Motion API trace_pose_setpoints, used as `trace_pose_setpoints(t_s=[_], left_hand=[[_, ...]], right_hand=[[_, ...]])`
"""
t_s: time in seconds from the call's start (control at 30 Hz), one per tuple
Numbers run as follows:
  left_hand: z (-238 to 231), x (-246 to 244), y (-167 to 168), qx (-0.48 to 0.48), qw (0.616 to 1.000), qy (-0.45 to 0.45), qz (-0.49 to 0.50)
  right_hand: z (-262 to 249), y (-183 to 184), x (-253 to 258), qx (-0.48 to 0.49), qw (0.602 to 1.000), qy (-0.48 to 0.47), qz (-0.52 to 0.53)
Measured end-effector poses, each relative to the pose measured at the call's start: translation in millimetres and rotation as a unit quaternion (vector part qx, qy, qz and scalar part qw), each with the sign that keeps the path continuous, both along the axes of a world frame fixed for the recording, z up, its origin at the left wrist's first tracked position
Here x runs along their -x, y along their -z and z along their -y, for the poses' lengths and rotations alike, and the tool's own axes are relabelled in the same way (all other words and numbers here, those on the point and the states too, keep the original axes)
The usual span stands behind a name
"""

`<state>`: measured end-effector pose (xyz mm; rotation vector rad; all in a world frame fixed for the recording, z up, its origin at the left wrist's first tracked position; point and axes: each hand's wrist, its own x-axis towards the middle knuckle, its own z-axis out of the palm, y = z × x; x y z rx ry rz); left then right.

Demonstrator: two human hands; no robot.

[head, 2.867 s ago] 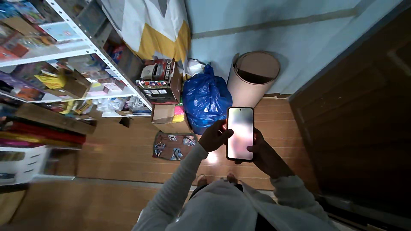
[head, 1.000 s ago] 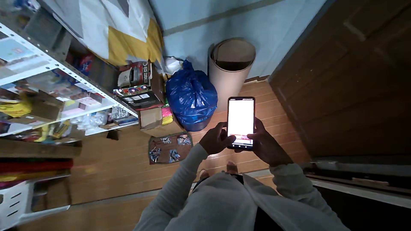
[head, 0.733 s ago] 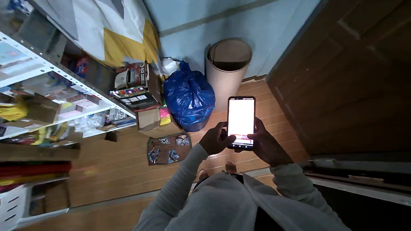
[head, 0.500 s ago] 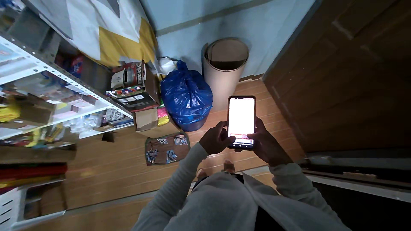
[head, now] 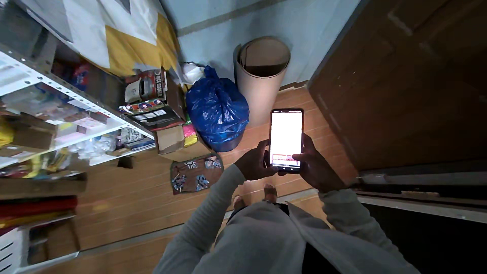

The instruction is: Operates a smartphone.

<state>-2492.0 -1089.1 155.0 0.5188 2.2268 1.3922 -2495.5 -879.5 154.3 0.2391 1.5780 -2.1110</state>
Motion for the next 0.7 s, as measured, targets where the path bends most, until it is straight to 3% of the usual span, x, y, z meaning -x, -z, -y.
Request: trace_pose_setpoints(t_s=[0.17, 0.7], left_hand=[[-5, -1, 1, 0.039, 0.999, -0.008, -0.010], [-1, -3, -17, 0.017, 0.999, -0.027, 0.033]], right_hand=[[1, 2, -4, -0.004, 1.000, 0.011, -0.006], [1, -1, -11, -0.034, 0.999, 0.008, -0.040]])
